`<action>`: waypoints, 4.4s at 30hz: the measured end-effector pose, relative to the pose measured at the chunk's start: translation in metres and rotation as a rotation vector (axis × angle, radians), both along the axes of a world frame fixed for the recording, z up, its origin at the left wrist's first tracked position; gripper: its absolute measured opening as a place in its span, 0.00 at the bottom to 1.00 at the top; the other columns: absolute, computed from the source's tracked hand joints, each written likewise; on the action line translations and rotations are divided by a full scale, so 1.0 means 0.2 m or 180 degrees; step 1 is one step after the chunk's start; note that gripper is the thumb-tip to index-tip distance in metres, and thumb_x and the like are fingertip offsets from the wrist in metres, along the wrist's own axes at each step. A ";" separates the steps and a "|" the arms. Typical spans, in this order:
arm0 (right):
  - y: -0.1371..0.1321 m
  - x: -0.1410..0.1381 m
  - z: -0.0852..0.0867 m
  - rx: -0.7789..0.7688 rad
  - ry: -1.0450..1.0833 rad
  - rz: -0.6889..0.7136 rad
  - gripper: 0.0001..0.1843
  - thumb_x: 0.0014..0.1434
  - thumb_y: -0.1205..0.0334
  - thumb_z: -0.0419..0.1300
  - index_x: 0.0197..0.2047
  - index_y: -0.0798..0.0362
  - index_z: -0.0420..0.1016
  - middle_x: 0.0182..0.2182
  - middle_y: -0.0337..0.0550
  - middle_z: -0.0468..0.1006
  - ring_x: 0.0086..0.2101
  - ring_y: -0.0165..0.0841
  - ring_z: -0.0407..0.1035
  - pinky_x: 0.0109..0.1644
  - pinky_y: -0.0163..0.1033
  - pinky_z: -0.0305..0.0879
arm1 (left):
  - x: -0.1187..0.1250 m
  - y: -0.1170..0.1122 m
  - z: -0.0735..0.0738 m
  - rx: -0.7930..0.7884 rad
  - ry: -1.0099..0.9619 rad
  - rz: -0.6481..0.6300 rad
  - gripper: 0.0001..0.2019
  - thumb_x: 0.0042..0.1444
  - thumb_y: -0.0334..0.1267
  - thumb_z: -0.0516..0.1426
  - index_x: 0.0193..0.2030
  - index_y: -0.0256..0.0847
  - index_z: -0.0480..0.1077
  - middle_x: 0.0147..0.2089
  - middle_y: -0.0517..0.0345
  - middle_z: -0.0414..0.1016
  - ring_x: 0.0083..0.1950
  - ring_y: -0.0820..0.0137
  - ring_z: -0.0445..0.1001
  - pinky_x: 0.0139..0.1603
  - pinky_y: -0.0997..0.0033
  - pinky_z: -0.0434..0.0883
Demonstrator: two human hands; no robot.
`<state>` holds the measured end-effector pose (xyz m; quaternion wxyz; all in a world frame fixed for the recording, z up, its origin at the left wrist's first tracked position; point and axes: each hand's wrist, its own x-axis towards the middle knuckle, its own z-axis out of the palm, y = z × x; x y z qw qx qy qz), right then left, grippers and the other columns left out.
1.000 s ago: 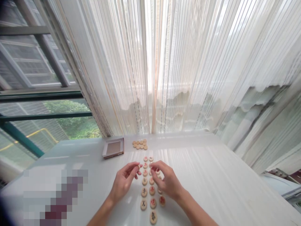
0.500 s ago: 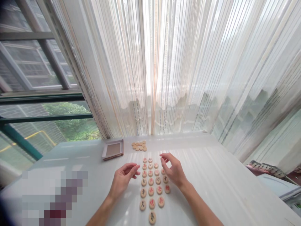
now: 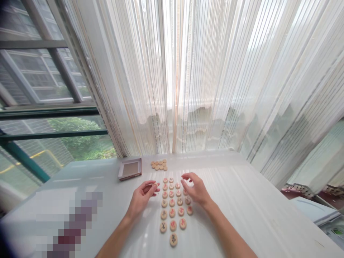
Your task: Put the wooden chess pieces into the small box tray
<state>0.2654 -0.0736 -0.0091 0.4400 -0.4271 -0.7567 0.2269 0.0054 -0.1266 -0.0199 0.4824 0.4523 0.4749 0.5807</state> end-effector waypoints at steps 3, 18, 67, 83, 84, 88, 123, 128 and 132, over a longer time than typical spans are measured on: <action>-0.11 -0.08 0.04 0.0088 -0.0275 0.0582 0.08 0.59 0.60 0.68 0.43 0.45 0.82 0.43 0.43 0.81 0.47 0.41 0.73 0.53 0.45 0.71 | -0.01 0.01 -0.02 0.0012 0.0035 0.0119 0.21 0.54 0.50 0.69 0.46 0.36 0.75 0.42 0.44 0.86 0.43 0.57 0.85 0.41 0.65 0.78; -0.21 -0.22 -0.01 0.0338 -0.1307 0.0899 0.09 0.62 0.60 0.70 0.46 0.40 0.85 0.38 0.42 0.77 0.43 0.40 0.68 0.54 0.49 0.63 | -0.01 0.03 -0.05 -0.0008 0.0113 0.0227 0.20 0.55 0.50 0.68 0.45 0.36 0.74 0.43 0.43 0.86 0.43 0.58 0.85 0.39 0.66 0.78; -0.25 -0.19 0.08 0.0048 -0.1342 0.1166 0.13 0.55 0.59 0.73 0.44 0.46 0.82 0.37 0.41 0.74 0.41 0.40 0.67 0.52 0.46 0.64 | 0.00 0.01 -0.01 -0.0102 0.0162 0.0234 0.21 0.54 0.51 0.68 0.45 0.37 0.74 0.46 0.43 0.86 0.43 0.58 0.85 0.40 0.66 0.77; -0.27 -0.18 0.12 0.0020 -0.1371 0.1490 0.03 0.59 0.62 0.70 0.36 0.48 0.81 0.33 0.38 0.74 0.37 0.35 0.67 0.49 0.42 0.64 | 0.00 0.01 -0.01 -0.0047 0.0206 0.0219 0.20 0.55 0.51 0.68 0.45 0.38 0.73 0.45 0.44 0.86 0.41 0.59 0.85 0.36 0.69 0.75; -0.27 -0.18 0.13 0.0074 -0.1328 0.1425 0.02 0.62 0.63 0.68 0.36 0.49 0.80 0.33 0.39 0.74 0.37 0.35 0.67 0.49 0.43 0.64 | 0.00 0.01 -0.01 -0.0034 0.0212 0.0197 0.20 0.55 0.51 0.68 0.45 0.39 0.73 0.44 0.45 0.85 0.40 0.60 0.84 0.36 0.69 0.75; -0.22 -0.13 0.15 0.0222 -0.1191 0.1045 0.05 0.65 0.61 0.64 0.35 0.50 0.78 0.32 0.41 0.73 0.37 0.37 0.66 0.46 0.44 0.65 | 0.02 -0.02 0.02 0.0006 0.0259 -0.0071 0.18 0.54 0.50 0.68 0.42 0.39 0.75 0.40 0.49 0.85 0.38 0.61 0.84 0.36 0.70 0.75; -0.29 -0.09 0.20 -0.0644 -0.1880 0.1334 0.23 0.46 0.59 0.75 0.17 0.53 0.63 0.19 0.30 0.64 0.24 0.26 0.56 0.30 0.34 0.52 | 0.06 -0.54 -0.02 -0.0286 0.2720 -0.0663 0.09 0.57 0.43 0.61 0.40 0.46 0.81 0.36 0.57 0.84 0.35 0.65 0.79 0.39 0.71 0.74; -0.29 -0.10 0.21 -0.0609 -0.1818 0.1207 0.26 0.47 0.60 0.75 0.17 0.53 0.60 0.17 0.30 0.60 0.23 0.26 0.53 0.29 0.35 0.49 | 0.07 -0.55 -0.12 0.0266 0.3002 -0.0376 0.06 0.59 0.40 0.61 0.39 0.48 0.80 0.35 0.58 0.81 0.32 0.67 0.78 0.37 0.71 0.75; -0.28 -0.09 0.21 -0.0650 -0.1790 0.1192 0.28 0.48 0.62 0.75 0.17 0.53 0.56 0.17 0.28 0.58 0.22 0.25 0.51 0.29 0.35 0.49 | 0.06 -0.57 -0.17 0.0562 0.3051 -0.0183 0.08 0.60 0.40 0.60 0.45 0.50 0.78 0.36 0.60 0.80 0.29 0.69 0.76 0.35 0.72 0.75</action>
